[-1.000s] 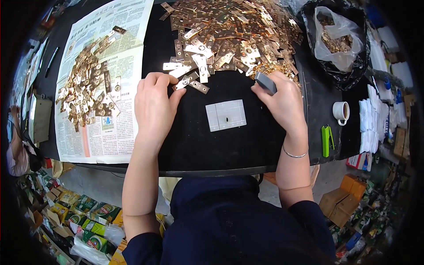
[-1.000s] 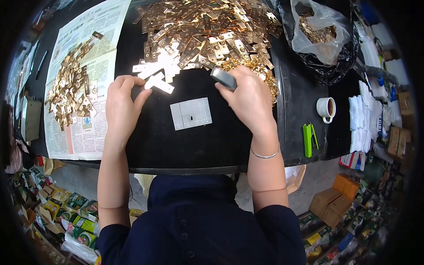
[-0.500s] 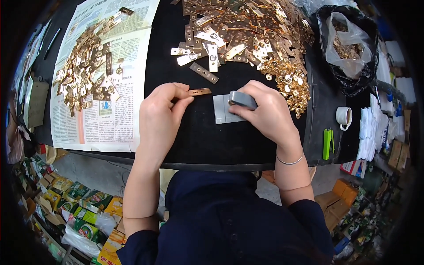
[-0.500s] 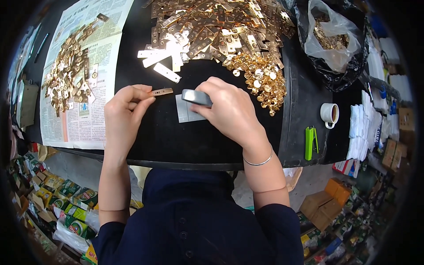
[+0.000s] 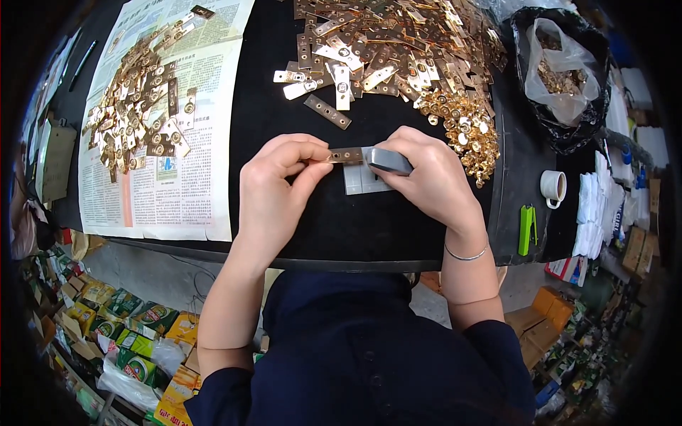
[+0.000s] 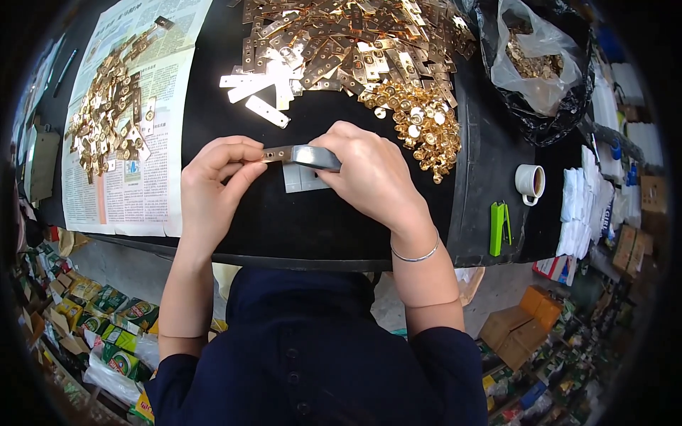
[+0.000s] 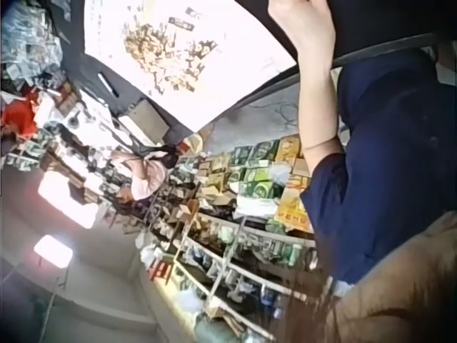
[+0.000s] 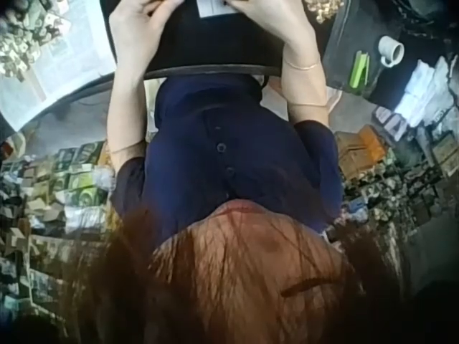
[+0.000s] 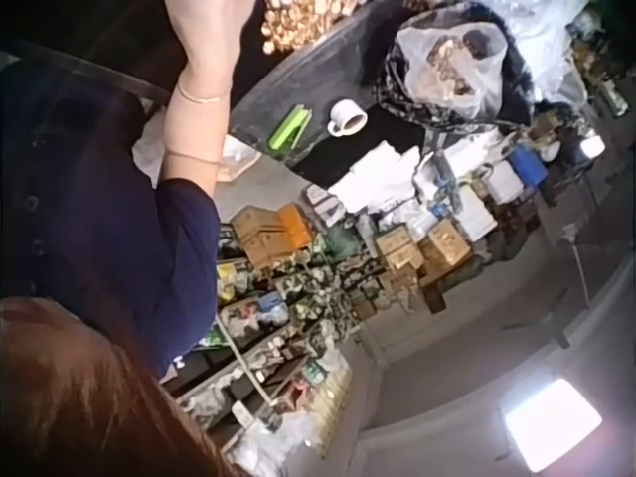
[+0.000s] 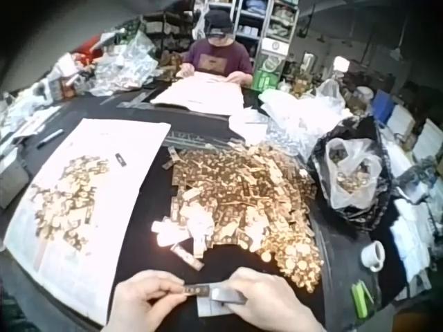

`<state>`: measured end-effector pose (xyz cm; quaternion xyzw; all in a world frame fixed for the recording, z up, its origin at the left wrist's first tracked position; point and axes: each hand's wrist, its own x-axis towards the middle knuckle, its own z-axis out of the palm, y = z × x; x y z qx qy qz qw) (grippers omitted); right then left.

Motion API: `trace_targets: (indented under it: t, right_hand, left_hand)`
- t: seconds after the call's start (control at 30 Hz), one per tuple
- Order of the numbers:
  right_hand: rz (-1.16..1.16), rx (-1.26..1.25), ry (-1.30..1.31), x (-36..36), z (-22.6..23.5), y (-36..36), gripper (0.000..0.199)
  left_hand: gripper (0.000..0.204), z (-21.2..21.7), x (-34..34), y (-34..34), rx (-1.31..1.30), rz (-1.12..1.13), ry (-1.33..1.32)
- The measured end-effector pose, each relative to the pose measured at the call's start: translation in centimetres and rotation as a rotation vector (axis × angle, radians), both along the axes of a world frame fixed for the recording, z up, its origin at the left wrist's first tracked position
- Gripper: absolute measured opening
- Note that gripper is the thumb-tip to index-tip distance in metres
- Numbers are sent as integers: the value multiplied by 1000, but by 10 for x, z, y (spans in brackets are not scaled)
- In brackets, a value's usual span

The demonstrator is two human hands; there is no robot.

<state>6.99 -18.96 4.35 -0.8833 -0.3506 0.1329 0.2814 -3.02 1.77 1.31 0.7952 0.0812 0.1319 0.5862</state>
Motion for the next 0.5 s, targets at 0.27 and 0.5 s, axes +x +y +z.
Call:
trace_targets:
  t: [0.27, 0.5]
  right_hand:
    - [-261, 281, 144, 11, -2, -10, 17]
    - [-295, 244, 186, 13, -7, -7, 19]
  left_hand:
    - [18, -1, 11, -33, 139, -85, -63]
    - [21, -7, 13, -43, 357, -66, -75]
